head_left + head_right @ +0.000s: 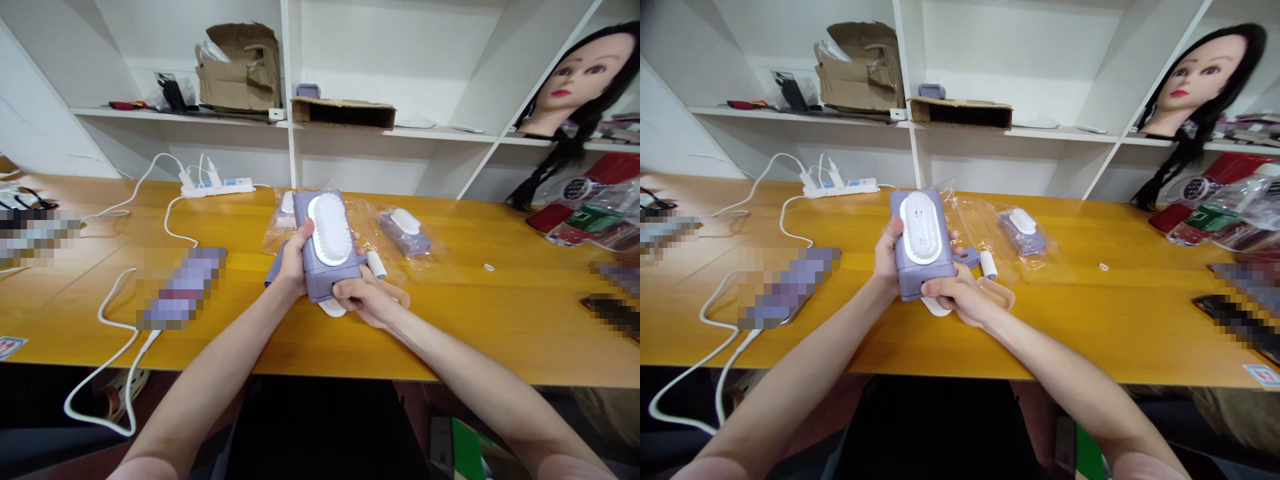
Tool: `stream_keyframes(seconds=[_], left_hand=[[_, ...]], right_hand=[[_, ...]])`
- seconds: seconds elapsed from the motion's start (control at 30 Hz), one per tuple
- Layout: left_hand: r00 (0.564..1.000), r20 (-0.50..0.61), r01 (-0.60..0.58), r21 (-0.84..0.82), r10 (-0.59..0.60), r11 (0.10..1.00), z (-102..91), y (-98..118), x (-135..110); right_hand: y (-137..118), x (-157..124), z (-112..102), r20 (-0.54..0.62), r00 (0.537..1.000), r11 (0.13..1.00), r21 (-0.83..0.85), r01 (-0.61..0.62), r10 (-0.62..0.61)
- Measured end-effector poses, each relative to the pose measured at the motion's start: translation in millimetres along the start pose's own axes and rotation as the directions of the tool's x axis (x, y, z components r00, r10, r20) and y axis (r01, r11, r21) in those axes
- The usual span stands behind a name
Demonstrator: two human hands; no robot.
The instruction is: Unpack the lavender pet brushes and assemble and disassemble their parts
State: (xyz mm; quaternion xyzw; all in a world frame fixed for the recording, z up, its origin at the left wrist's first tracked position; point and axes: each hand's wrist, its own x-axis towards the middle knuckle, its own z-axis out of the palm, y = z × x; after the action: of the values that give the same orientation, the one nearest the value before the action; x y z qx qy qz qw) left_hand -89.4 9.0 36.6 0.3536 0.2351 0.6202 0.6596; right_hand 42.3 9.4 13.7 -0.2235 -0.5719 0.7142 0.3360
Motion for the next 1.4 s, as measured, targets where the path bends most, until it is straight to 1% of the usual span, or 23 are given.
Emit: stream_keyframes(seconds=[0.07,0.1,0.17,0.2,0.27,0.33,0.37,0.4,0.43,0.47,0.53,0.57,0.6,0.63,0.7,0.77,0.87,0.97,1.1,1.17,1.23,1.33,1.4], left_hand=[[0.997,-0.076,-0.025,-0.002,0.025,1.0,-1.5,-1,2],[0.989,-0.129,-0.067,0.002,0.067,0.998,-2.4,-2,3],[0.958,-0.226,-0.173,0.025,0.174,0.985,-4.1,-6,2],[0.936,-0.259,-0.234,0.047,0.238,0.971,-4.6,-9,1],[0.914,-0.301,-0.257,0.085,0.27,0.963,-3.4,-16,-4],[0.907,-0.295,-0.272,0.141,0.302,0.952,1.7,-26,-8],[0.911,-0.261,-0.284,0.165,0.319,0.945,5.7,-31,-9],[0.916,-0.225,-0.294,0.185,0.332,0.938,10.2,-36,-10],[0.926,-0.198,-0.285,0.196,0.323,0.938,14.8,-40,-9],[0.925,-0.211,-0.274,0.209,0.316,0.939,19.2,-43,-8],[0.912,-0.261,-0.258,0.24,0.318,0.936,25.2,-45,-4],[0.902,-0.291,-0.251,0.247,0.319,0.936,26.7,-45,-2],[0.895,-0.31,-0.25,0.248,0.321,0.936,27.1,-43,0],[0.891,-0.326,-0.249,0.236,0.318,0.939,26.8,-41,2],[0.888,-0.357,-0.241,0.175,0.29,0.955,25.2,-37,5],[0.888,-0.391,-0.222,0.09,0.24,0.971,24.5,-34,6],[0.901,-0.396,-0.203,-0.017,0.18,0.979,26.5,-34,6],[0.905,-0.39,-0.219,-0.081,0.171,0.972,30.4,-34,8],[0.885,-0.438,-0.224,-0.097,0.16,0.97,32.2,-33,10],[0.892,-0.425,-0.209,-0.086,0.154,0.974,30.4,-34,11],[0.908,-0.388,-0.206,-0.078,0.161,0.975,26.8,-35,11],[0.929,-0.325,-0.215,-0.083,0.178,0.973,18.9,-35,14],[0.942,-0.281,-0.213,-0.087,0.182,0.973,12.2,-31,15]], right_hand=[[-1,1,-1,-0.048,0.999,1.0,-0.008,0.0,-0.001],[-2,1,-2,-0.083,0.997,1.0,-0.018,0.001,-0.002],[-6,3,-5,-0.169,0.985,0.999,-0.05,0.015,-0.024],[-9,4,-8,-0.217,0.975,0.996,-0.077,0.035,-0.051],[-16,6,-12,-0.307,0.941,0.98,-0.181,0.087,-0.14],[-23,6,-16,-0.373,0.892,0.92,-0.376,0.107,-0.256],[-25,6,-16,-0.391,0.865,0.863,-0.498,0.089,-0.315],[-26,6,-16,-0.402,0.838,0.783,-0.62,0.048,-0.37],[-26,6,-16,-0.407,0.811,0.686,-0.728,-0.009,-0.421],[-24,6,-14,-0.404,0.788,0.58,-0.811,-0.073,-0.465],[-19,7,-9,-0.382,0.752,0.387,-0.904,-0.183,-0.536],[-16,8,-6,-0.361,0.74,0.315,-0.926,-0.21,-0.567],[-14,9,-3,-0.334,0.728,0.265,-0.94,-0.213,-0.598],[-11,10,0,-0.305,0.715,0.235,-0.951,-0.2,-0.629],[-8,13,2,-0.247,0.692,0.202,-0.968,-0.147,-0.678],[-6,15,3,-0.209,0.683,0.182,-0.977,-0.112,-0.7],[-5,16,1,-0.187,0.691,0.16,-0.982,-0.104,-0.698],[-5,17,0,-0.176,0.699,0.152,-0.984,-0.097,-0.693],[-4,17,0,-0.154,0.714,0.089,-0.988,-0.127,-0.683],[-2,16,1,-0.134,0.722,0.061,-0.99,-0.127,-0.679],[0,15,2,-0.128,0.726,0.068,-0.991,-0.111,-0.676],[2,13,2,-0.148,0.723,0.124,-0.989,-0.087,-0.675],[1,10,1,-0.137,0.722,0.167,-0.985,-0.031,-0.678]])
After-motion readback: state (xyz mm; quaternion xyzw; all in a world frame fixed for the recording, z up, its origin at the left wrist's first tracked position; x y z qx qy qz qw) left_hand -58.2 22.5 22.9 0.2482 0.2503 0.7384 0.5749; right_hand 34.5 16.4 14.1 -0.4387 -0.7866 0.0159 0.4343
